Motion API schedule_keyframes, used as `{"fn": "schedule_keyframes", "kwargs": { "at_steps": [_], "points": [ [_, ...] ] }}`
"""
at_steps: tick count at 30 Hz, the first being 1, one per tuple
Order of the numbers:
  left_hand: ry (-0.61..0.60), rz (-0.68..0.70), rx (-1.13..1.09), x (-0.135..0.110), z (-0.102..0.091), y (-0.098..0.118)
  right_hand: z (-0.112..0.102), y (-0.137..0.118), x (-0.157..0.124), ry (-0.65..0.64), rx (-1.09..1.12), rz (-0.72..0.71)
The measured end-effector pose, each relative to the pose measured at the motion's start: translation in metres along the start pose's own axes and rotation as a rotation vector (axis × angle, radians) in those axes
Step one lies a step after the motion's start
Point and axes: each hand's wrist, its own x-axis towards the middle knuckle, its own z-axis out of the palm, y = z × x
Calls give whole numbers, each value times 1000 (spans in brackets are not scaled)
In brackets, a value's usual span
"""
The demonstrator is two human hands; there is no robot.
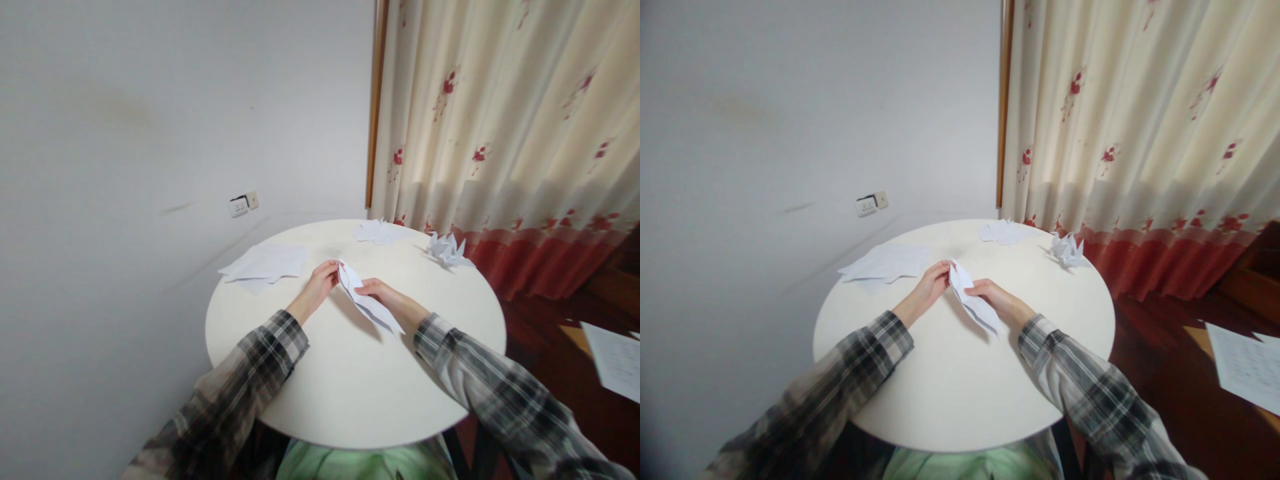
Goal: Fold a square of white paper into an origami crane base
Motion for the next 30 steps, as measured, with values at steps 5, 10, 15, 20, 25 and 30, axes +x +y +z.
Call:
{"fn": "schedule_keyframes", "kwargs": {
  "at_steps": [5, 10, 15, 20, 25, 30],
  "points": [
    [29, 18, 38, 0, 0, -3, 0, 2, 2, 5, -22, 5],
    [90, 5, 111, -2, 1, -4, 4, 2, 1, 23, -48, 10],
    [125, 4, 116, -3, 1, -2, 6, 4, 3, 21, -34, 15],
    [139, 6, 108, -3, 0, -2, 5, 9, 6, 4, -37, 24],
    [164, 6, 106, -2, -2, -2, 5, 12, 8, 30, -37, 20],
    [32, -117, 107, -5, 1, -2, 0, 15, 13, 155, -10, -159]
  ]
}}
